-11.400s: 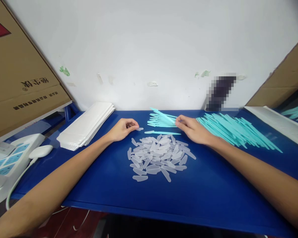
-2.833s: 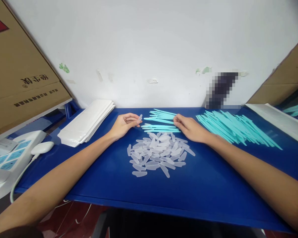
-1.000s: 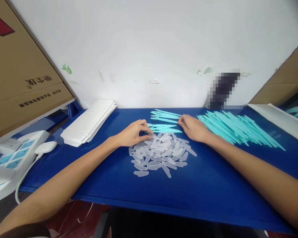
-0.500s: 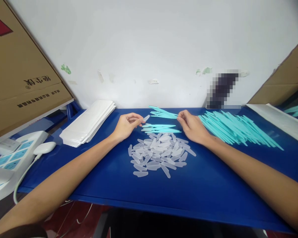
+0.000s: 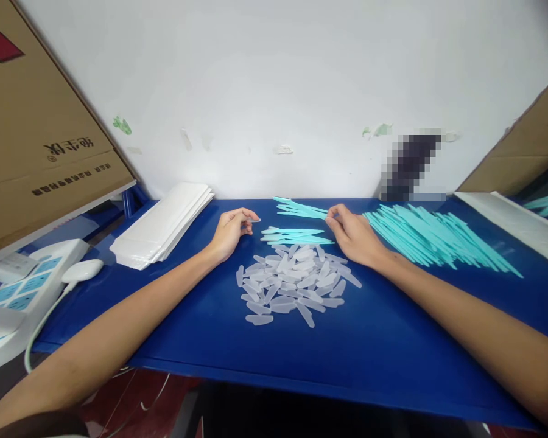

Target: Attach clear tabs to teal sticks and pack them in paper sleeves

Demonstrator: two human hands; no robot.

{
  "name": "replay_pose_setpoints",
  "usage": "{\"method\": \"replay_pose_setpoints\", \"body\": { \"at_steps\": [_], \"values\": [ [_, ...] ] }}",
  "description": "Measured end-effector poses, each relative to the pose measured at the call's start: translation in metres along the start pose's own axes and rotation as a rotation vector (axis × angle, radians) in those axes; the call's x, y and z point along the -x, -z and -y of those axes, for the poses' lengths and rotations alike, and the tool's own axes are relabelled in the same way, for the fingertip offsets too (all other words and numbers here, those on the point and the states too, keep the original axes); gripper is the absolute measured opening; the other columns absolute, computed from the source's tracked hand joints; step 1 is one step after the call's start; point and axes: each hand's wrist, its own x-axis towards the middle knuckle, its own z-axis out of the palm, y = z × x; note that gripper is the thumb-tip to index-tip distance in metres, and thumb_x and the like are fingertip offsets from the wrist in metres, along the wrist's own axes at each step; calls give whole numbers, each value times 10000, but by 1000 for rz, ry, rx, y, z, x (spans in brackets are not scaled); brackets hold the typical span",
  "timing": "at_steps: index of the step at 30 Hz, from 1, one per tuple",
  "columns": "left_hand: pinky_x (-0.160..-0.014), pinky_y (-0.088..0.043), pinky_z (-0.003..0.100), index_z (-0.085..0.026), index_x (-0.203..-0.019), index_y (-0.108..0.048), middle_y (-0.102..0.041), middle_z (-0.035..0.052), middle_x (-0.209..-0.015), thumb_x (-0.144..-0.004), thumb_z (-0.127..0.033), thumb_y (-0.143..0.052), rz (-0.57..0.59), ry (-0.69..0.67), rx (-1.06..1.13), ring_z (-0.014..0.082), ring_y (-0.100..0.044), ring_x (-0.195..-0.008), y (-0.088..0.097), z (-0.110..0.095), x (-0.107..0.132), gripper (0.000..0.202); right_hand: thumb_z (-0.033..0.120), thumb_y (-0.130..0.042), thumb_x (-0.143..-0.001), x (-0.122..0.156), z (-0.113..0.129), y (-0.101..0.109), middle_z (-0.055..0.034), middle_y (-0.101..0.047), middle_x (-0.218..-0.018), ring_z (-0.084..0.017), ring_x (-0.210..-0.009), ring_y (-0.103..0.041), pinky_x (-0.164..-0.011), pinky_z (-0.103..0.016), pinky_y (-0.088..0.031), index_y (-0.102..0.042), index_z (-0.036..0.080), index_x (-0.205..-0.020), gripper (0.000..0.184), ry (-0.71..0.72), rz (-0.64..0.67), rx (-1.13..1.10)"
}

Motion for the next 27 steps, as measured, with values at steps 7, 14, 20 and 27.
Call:
{"method": "replay_pose_setpoints", "body": {
  "at_steps": [7, 14, 20, 27],
  "values": [
    [-753, -567, 290, -122, -925, -777, -714, 43, -824, -669, -285, -800, -13, -24, 31, 124, -632, -712, -1, -2, 4, 305, 342, -397, -1003, -1, -3, -4, -109, -603, -1027, -233, -878, -593, -766, -346, -426, -517, 216, -952, 182, 142, -127, 64],
    [-515, -501, 232, -128, -1008, -729, -734, 123, -1002, -814, -439, -733, 32, -174, -273, 177, -678, -789, 4, -3, 1, 366, 314, -393, -1002, 0, 0, -1, -50, -643, -855, -209, -732, -586, -691, -330, -400, -495, 228, -988, 135, 87, -65, 26],
    [-607, -472, 251, -175, -1020, -764, -722, 89, -1000, -918, -433, -638, 73, -373, -628, 158, -635, -783, 12, -4, 0, 305, 307, -364, -1009, 0, 1, -1, -41, -621, -819, -204, -699, -567, -648, -320, -374, -459, 234, -972, 125, 109, -19, 25],
    [-649, -435, 266, -184, -1095, -768, -649, 59, -900, -966, -430, -590, 165, -472, -722, 150, -579, -769, 11, -6, 2, 329, 318, -349, -1019, 1, -1, -2, -43, -616, -828, -202, -695, -560, -653, -318, -377, -452, 234, -980, 139, 119, -15, 38]
  ]
}}
